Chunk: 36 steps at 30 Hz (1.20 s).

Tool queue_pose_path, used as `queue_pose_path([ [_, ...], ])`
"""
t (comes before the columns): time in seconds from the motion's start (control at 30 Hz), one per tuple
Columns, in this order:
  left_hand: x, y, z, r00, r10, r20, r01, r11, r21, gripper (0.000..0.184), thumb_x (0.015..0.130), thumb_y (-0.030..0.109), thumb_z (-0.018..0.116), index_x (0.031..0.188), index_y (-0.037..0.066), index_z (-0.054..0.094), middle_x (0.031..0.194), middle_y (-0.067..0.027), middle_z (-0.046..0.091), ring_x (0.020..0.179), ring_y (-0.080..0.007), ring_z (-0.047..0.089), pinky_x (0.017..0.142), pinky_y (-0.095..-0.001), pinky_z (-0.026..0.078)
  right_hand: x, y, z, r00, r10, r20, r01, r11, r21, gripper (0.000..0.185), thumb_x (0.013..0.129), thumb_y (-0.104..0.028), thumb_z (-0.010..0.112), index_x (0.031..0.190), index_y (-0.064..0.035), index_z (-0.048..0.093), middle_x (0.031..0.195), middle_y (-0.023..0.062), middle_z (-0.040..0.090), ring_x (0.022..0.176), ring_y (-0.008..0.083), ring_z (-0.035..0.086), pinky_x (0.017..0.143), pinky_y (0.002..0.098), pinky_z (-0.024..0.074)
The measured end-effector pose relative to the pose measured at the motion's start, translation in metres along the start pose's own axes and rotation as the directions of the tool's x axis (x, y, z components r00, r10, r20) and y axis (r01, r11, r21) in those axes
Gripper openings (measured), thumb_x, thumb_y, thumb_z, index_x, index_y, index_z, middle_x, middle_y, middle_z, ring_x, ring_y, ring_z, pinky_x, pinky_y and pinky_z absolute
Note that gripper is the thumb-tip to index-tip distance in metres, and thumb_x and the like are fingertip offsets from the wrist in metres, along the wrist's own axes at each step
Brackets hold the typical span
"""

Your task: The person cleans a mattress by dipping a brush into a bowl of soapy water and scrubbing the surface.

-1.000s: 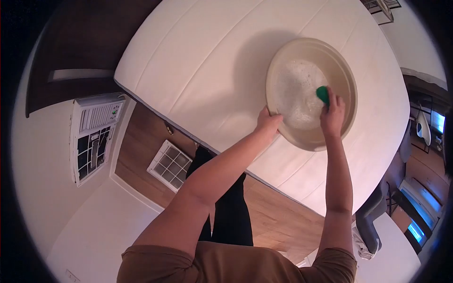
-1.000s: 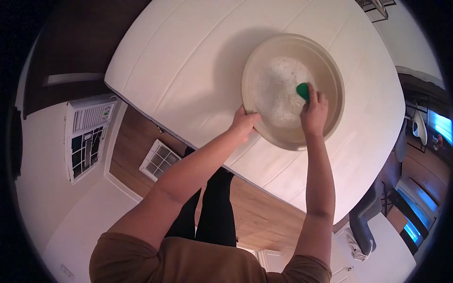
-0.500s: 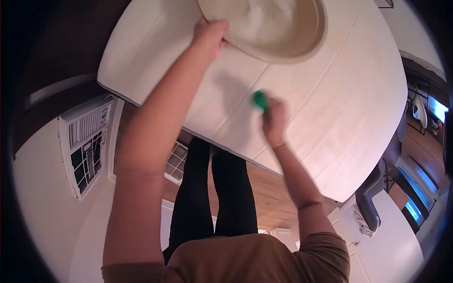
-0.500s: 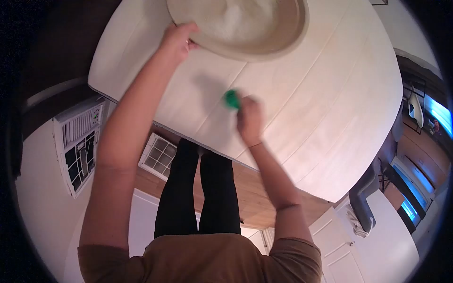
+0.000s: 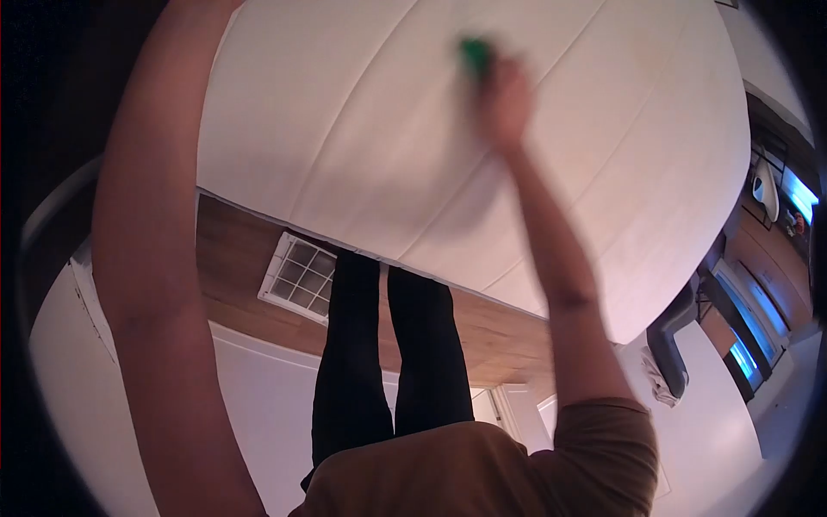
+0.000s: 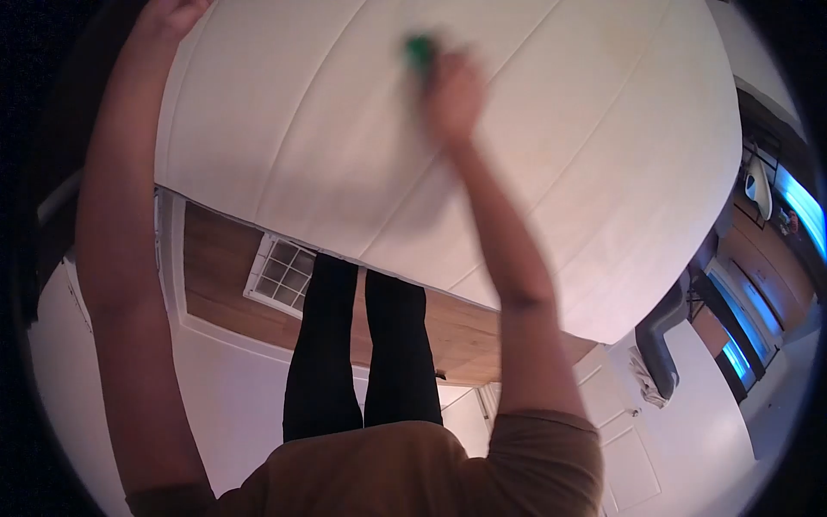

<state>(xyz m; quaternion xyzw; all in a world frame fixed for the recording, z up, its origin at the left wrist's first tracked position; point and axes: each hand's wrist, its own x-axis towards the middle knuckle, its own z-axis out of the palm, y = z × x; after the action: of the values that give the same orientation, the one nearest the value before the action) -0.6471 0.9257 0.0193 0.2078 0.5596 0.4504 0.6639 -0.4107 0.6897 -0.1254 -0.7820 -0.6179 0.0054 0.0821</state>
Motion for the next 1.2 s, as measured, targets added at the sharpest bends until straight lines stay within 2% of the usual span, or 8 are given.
queue_pose_path([
  [0.17,-0.016,-0.006,-0.018,0.991,0.006,0.135,-0.029,0.986,0.164,0.066,0.085,0.014,0.063,0.138,-0.001,0.027,0.127,-0.0174,0.049,0.108,-0.0322,0.056,0.084,-0.0452,0.053,-0.143,-0.132,-0.040,0.778,-0.540,0.322,0.381,0.812,0.442,0.038,0.085,-0.018,0.055,0.121,-0.0096,0.054,0.108,0.0144,0.061,0.095,0.0335,0.060,0.086,0.0462,0.0466],
  [0.27,-0.031,-0.017,-0.102,0.975,0.206,0.087,-0.223,0.914,0.339,0.081,0.086,0.024,0.065,0.145,0.001,0.015,0.135,-0.0189,0.044,0.114,-0.0330,0.054,0.088,-0.0450,0.051,-0.040,-0.065,-0.006,0.793,-0.591,0.145,0.547,0.797,0.256,0.034,0.084,-0.020,0.056,0.117,-0.0091,0.057,0.109,0.0126,0.061,0.094,0.0326,0.060,0.085,0.0451,0.0468],
  [0.47,-0.083,-0.103,-0.265,0.832,0.482,-0.275,-0.174,0.697,0.695,0.085,0.092,0.027,0.055,0.145,-0.005,-0.004,0.149,-0.0248,0.020,0.136,-0.0305,0.029,0.112,-0.0371,0.023,0.082,-0.039,-0.008,0.963,0.266,0.032,-0.268,0.956,0.122,0.032,0.080,-0.013,0.056,0.112,-0.0093,0.059,0.098,0.0124,0.061,0.084,0.0322,0.060,0.076,0.0428,0.0481],
  [0.73,-0.064,-0.161,-0.258,0.755,0.503,-0.420,0.106,0.539,0.836,0.083,0.095,0.050,0.035,0.147,0.002,-0.009,0.152,-0.0276,0.001,0.141,-0.0400,0.009,0.115,-0.0422,0.012,-0.090,-0.188,-0.017,0.625,-0.607,0.491,0.320,0.773,0.548,0.034,0.085,-0.015,0.049,0.118,-0.0197,0.058,0.115,0.0097,0.058,0.100,0.0265,0.059,0.092,0.0450,0.0447],
  [0.77,-0.066,-0.164,-0.247,0.740,0.478,-0.474,0.207,0.509,0.836,0.082,0.095,0.054,0.029,0.147,0.003,-0.009,0.152,-0.0272,-0.001,0.141,-0.0415,0.008,0.115,-0.0431,0.011,-0.068,-0.144,0.019,0.806,-0.590,0.045,0.527,0.750,0.399,0.034,0.085,-0.016,0.050,0.118,-0.0191,0.058,0.114,0.0067,0.060,0.098,0.0267,0.059,0.085,0.0420,0.0477],
  [0.9,-0.071,-0.156,-0.226,0.709,0.411,-0.573,0.269,0.594,0.758,0.082,0.094,0.056,0.026,0.147,0.002,-0.008,0.151,-0.0285,0.000,0.140,-0.0417,0.011,0.114,-0.0440,0.014,0.122,-0.012,-0.009,0.998,-0.060,0.002,0.060,0.994,-0.087,0.027,0.082,-0.025,0.059,0.107,-0.0134,0.060,0.103,0.0119,0.063,0.084,0.0334,0.062,0.070,0.0465,0.0511],
  [1.03,-0.072,-0.163,-0.234,0.724,0.473,-0.503,0.161,0.593,0.789,0.079,0.096,0.053,0.026,0.147,0.002,-0.006,0.151,-0.0279,-0.001,0.140,-0.0411,0.012,0.113,-0.0468,0.018,0.097,-0.056,0.020,0.959,0.282,-0.002,-0.281,0.956,0.084,0.027,0.088,-0.027,0.050,0.100,-0.0050,0.060,0.084,0.0170,0.065,0.070,0.0303,0.063,0.071,0.0475,0.0500],
  [1.2,-0.054,-0.177,-0.258,0.731,0.579,-0.361,0.128,0.403,0.906,0.076,0.097,0.048,0.028,0.147,0.001,-0.006,0.151,-0.0275,-0.002,0.139,-0.0411,0.014,0.112,-0.0458,0.021,-0.124,-0.174,-0.024,0.792,-0.507,0.340,0.333,0.825,0.456,0.024,0.088,-0.018,0.049,0.108,-0.0090,0.058,0.091,0.0173,0.063,0.081,0.0316,0.061,0.074,0.0468,0.0498],
])
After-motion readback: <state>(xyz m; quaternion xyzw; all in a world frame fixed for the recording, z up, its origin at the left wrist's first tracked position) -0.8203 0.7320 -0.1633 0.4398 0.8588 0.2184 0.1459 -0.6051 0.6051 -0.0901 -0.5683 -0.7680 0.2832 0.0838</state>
